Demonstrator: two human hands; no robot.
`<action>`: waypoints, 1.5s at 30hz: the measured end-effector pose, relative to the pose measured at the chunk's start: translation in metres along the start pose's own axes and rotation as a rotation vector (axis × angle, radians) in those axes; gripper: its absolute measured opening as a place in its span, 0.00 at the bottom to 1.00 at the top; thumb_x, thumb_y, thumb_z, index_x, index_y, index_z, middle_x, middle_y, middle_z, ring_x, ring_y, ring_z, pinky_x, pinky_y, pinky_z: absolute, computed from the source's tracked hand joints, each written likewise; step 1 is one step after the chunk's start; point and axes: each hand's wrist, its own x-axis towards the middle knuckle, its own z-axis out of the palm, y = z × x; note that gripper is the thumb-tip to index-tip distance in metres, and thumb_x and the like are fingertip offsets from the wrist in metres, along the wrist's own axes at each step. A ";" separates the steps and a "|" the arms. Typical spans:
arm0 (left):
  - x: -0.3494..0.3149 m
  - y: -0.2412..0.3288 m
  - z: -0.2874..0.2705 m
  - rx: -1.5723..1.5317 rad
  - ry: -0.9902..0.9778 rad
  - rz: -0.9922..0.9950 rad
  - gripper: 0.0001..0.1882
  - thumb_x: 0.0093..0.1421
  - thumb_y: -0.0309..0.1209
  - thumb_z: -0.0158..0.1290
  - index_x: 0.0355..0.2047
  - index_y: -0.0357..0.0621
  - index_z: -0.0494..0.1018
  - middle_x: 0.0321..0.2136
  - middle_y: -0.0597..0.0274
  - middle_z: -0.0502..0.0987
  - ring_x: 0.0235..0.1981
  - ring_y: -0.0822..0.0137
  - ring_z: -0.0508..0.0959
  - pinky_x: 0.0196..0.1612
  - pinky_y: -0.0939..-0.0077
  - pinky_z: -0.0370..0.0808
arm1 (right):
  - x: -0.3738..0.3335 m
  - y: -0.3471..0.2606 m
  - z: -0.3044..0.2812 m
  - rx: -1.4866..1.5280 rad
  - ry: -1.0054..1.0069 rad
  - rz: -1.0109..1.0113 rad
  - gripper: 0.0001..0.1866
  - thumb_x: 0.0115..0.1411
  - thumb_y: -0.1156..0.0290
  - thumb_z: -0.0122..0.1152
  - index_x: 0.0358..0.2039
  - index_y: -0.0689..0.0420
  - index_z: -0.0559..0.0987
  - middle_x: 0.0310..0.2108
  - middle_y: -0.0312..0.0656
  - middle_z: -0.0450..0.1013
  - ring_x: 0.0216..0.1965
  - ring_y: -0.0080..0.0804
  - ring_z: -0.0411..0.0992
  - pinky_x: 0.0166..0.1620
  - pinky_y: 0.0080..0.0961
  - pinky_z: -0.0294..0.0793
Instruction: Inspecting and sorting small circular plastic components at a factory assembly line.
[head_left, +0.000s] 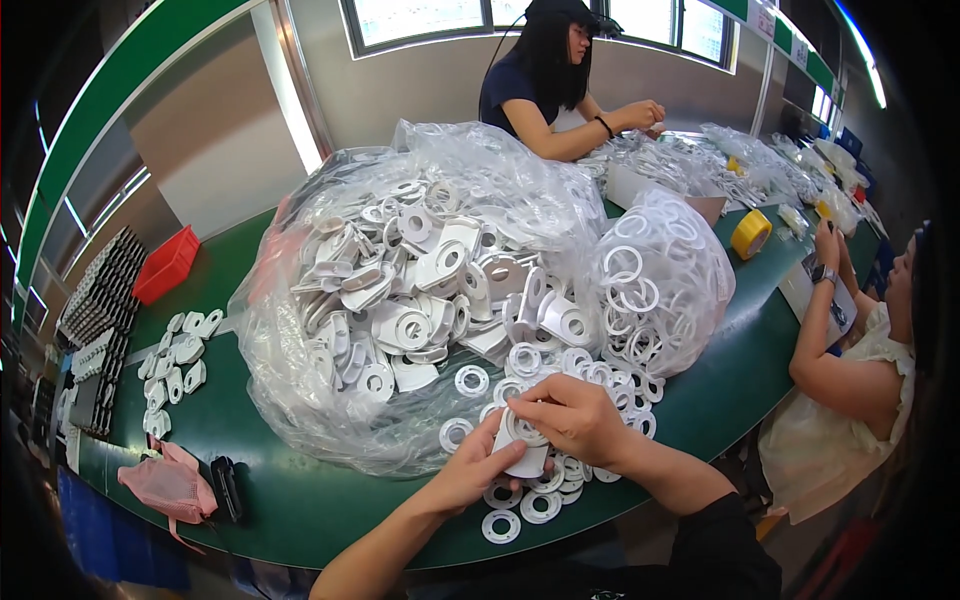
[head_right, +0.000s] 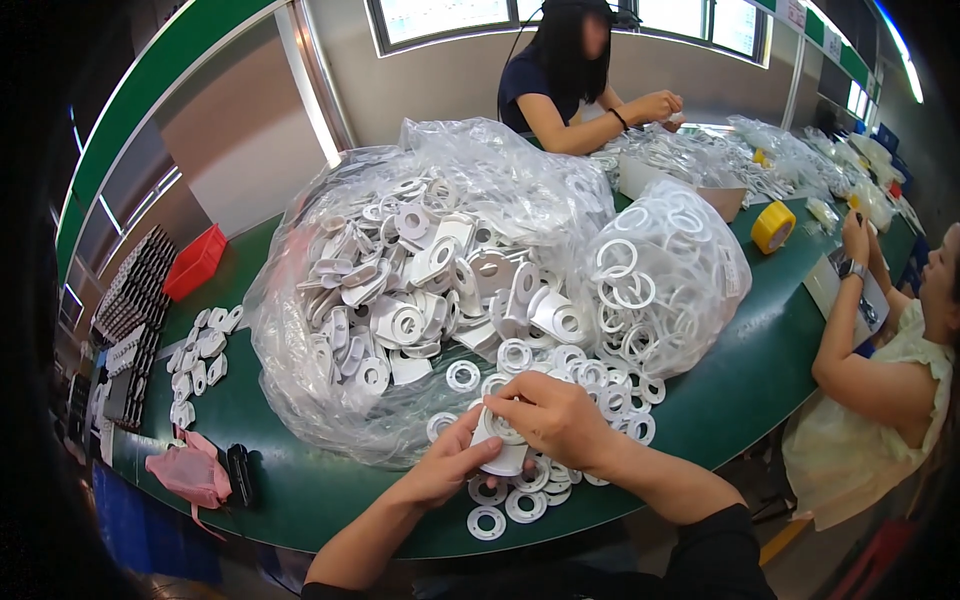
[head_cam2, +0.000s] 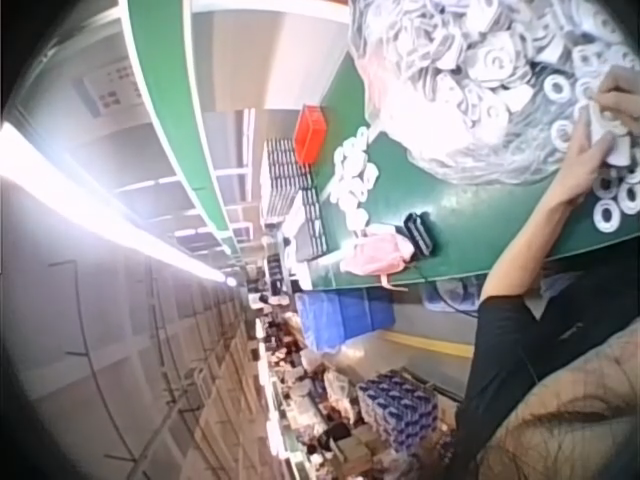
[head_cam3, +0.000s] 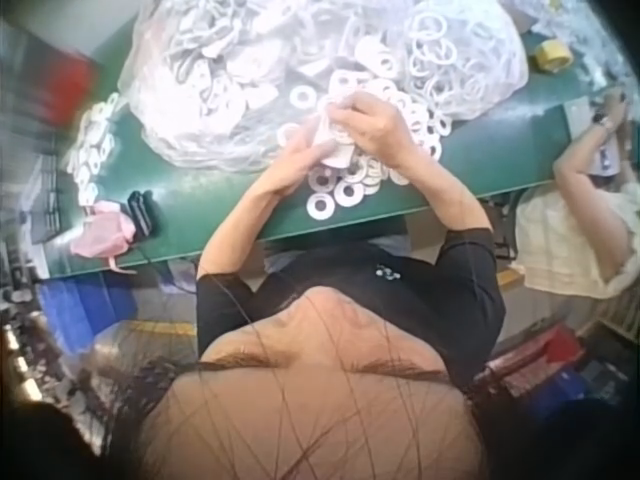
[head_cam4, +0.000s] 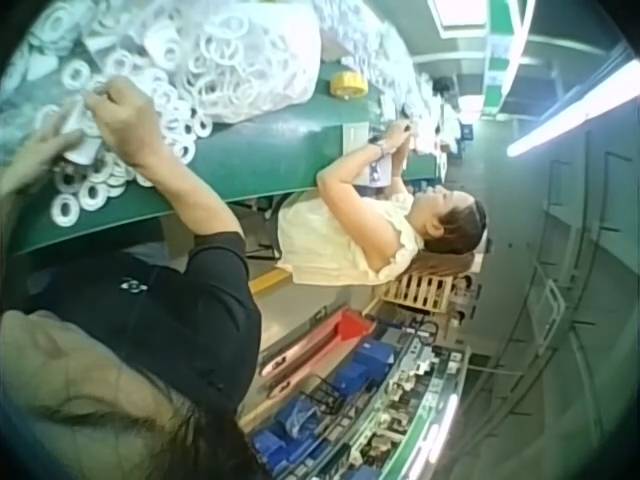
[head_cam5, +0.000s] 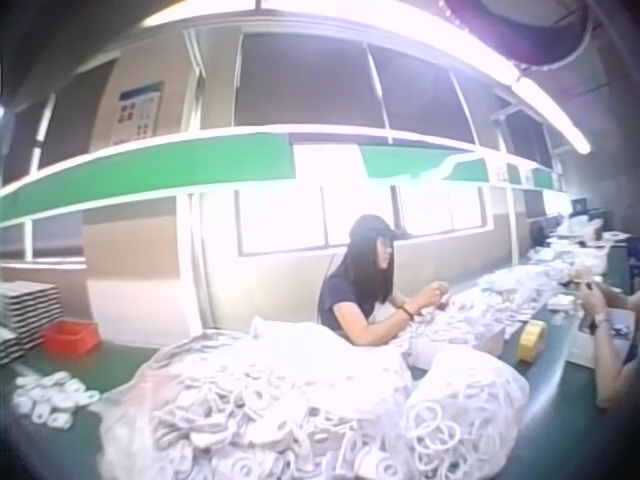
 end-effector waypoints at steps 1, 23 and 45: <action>0.000 0.000 0.001 -0.006 0.004 0.000 0.26 0.63 0.26 0.42 0.60 0.43 0.49 0.42 0.53 0.73 0.35 0.71 0.78 0.26 0.86 0.71 | 0.001 0.000 0.000 0.000 0.000 0.000 0.13 0.46 0.82 0.62 0.35 0.58 0.80 0.28 0.38 0.73 0.27 0.31 0.73 0.28 0.21 0.73; -0.008 0.000 0.010 0.879 0.459 0.409 0.10 0.62 0.35 0.45 0.38 0.41 0.68 0.20 0.48 0.72 0.21 0.49 0.73 0.24 0.66 0.67 | 0.008 0.001 -0.011 0.518 -0.231 0.338 0.06 0.56 0.73 0.57 0.33 0.61 0.74 0.26 0.41 0.69 0.28 0.29 0.69 0.32 0.23 0.66; -0.012 0.002 0.009 0.507 0.277 0.475 0.12 0.65 0.35 0.41 0.37 0.37 0.67 0.30 0.63 0.71 0.30 0.73 0.70 0.36 0.79 0.67 | 0.001 0.001 -0.001 0.607 -0.145 0.445 0.07 0.56 0.76 0.56 0.35 0.62 0.79 0.26 0.38 0.73 0.28 0.21 0.69 0.32 0.16 0.67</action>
